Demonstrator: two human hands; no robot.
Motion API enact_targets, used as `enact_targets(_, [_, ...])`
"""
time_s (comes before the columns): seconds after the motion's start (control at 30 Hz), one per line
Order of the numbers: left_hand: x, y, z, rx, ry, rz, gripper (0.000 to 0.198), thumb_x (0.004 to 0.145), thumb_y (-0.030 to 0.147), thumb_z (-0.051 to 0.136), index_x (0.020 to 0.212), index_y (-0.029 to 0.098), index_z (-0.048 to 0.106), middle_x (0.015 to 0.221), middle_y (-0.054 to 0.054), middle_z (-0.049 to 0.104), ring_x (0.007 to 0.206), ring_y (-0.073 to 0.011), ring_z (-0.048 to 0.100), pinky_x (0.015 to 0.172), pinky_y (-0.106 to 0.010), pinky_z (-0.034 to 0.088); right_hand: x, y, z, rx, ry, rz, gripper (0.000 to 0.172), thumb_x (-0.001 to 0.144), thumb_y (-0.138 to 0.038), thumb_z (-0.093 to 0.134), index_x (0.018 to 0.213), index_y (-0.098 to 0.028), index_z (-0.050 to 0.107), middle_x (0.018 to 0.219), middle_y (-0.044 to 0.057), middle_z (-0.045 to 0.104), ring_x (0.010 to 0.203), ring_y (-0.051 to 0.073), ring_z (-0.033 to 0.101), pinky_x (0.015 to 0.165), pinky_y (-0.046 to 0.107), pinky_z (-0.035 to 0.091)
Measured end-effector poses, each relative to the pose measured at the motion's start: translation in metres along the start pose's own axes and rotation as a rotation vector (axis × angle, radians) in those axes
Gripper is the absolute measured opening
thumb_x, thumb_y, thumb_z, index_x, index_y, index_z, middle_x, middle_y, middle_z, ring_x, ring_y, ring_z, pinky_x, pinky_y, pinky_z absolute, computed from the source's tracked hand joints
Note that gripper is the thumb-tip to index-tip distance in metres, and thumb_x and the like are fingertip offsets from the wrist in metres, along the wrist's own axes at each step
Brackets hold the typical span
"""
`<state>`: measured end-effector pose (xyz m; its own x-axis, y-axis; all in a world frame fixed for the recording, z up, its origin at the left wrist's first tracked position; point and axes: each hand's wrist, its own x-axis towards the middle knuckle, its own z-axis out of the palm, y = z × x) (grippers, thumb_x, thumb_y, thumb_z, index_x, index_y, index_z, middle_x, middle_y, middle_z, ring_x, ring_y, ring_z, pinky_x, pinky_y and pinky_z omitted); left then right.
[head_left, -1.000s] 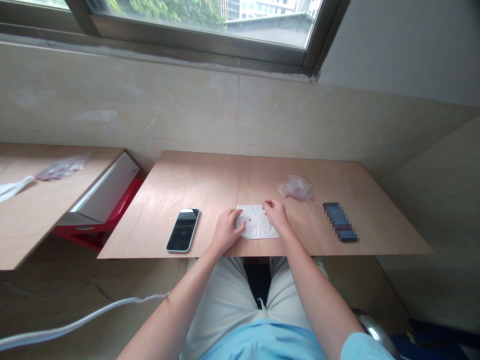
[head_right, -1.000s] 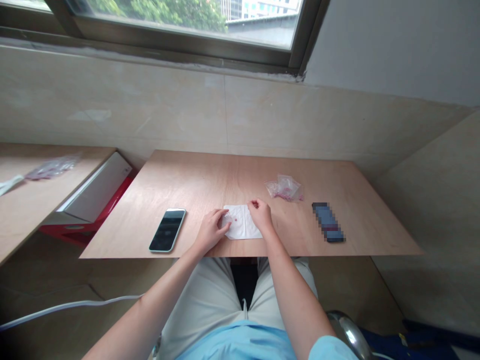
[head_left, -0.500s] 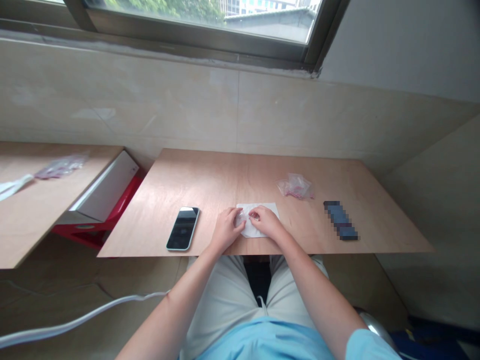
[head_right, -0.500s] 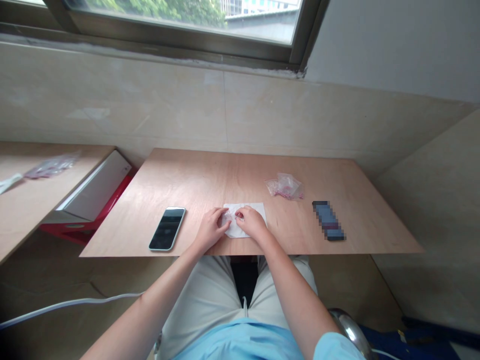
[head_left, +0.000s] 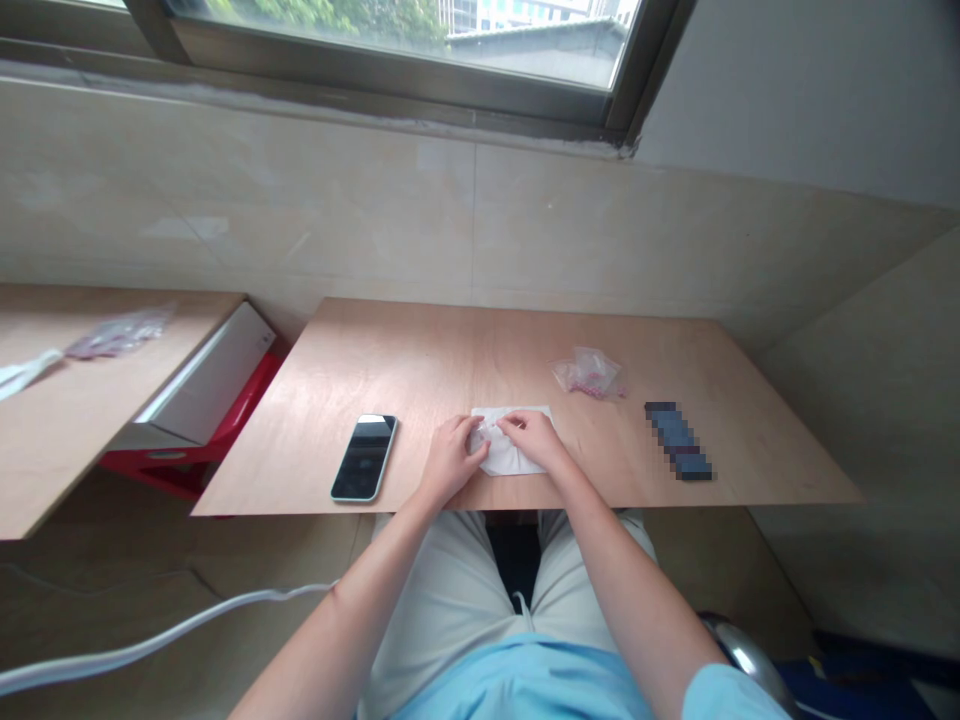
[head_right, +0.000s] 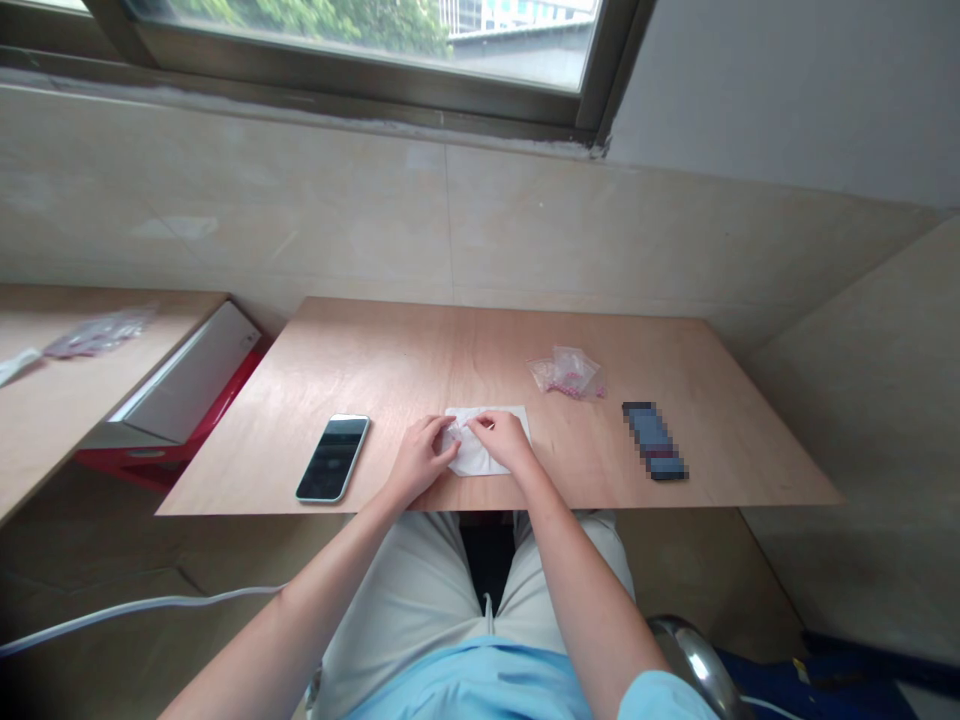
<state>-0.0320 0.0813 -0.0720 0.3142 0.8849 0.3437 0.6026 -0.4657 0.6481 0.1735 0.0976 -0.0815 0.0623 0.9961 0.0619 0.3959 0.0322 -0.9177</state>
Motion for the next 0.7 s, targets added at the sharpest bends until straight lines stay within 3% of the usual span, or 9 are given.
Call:
enact_targets(0.07, [0.000,0.000,0.000,-0.015,0.005,-0.003,0.035,0.088,0.025,0.067,0.123,0.021,0.064,0.113,-0.010,0.066,0.102,-0.0258,0.063,0.093,-0.041,0.049,-0.004,-0.003,0.002,-0.020,-0.024,-0.020,0.025,0.089,-0.040,0.061,0.086,-0.019,0.074,0.087,0.007,0.076,0.079,0.021,0.069,0.074,0.030,0.053])
enact_targets(0.13, [-0.001,0.000,0.000,-0.036,0.007,-0.010,0.036,0.087,0.025,0.068,0.123,0.022,0.064,0.114,-0.010,0.066,0.103,-0.0263,0.063,0.093,-0.041,0.049,-0.007,-0.003,0.000,-0.019,0.041,0.011,0.027,0.090,-0.040,0.057,0.088,-0.019,0.074,0.088,0.007,0.076,0.079,0.020,0.069,0.072,0.029,0.053])
enact_targets(0.3, [-0.001,0.005,-0.005,-0.191,0.019,-0.077,0.037,0.087,0.027,0.068,0.124,0.022,0.065,0.118,-0.011,0.066,0.106,-0.0264,0.063,0.096,-0.042,0.048,-0.019,0.002,-0.030,-0.011,-0.007,0.055,0.029,0.089,-0.044,0.058,0.090,-0.018,0.073,0.082,0.006,0.074,0.072,0.019,0.068,0.062,0.027,0.051])
enact_targets(0.57, [0.013,0.041,-0.026,-0.927,0.103,-0.423,0.043,0.091,0.043,0.060,0.126,0.018,0.064,0.118,-0.012,0.071,0.114,-0.0279,0.064,0.098,-0.041,0.048,-0.049,0.007,-0.097,-0.025,-0.056,0.084,0.033,0.090,-0.047,0.061,0.096,-0.016,0.073,0.083,0.007,0.073,0.069,0.019,0.066,0.064,0.029,0.050])
enact_targets(0.7, [0.015,0.060,-0.028,-1.278,-0.020,-0.581,0.054,0.090,0.050,0.052,0.131,0.015,0.060,0.116,-0.015,0.071,0.108,-0.0306,0.067,0.091,-0.045,0.050,-0.068,0.008,-0.110,-0.018,-0.106,0.087,0.034,0.091,-0.048,0.060,0.094,-0.017,0.073,0.080,0.006,0.071,0.064,0.017,0.062,0.061,0.028,0.048])
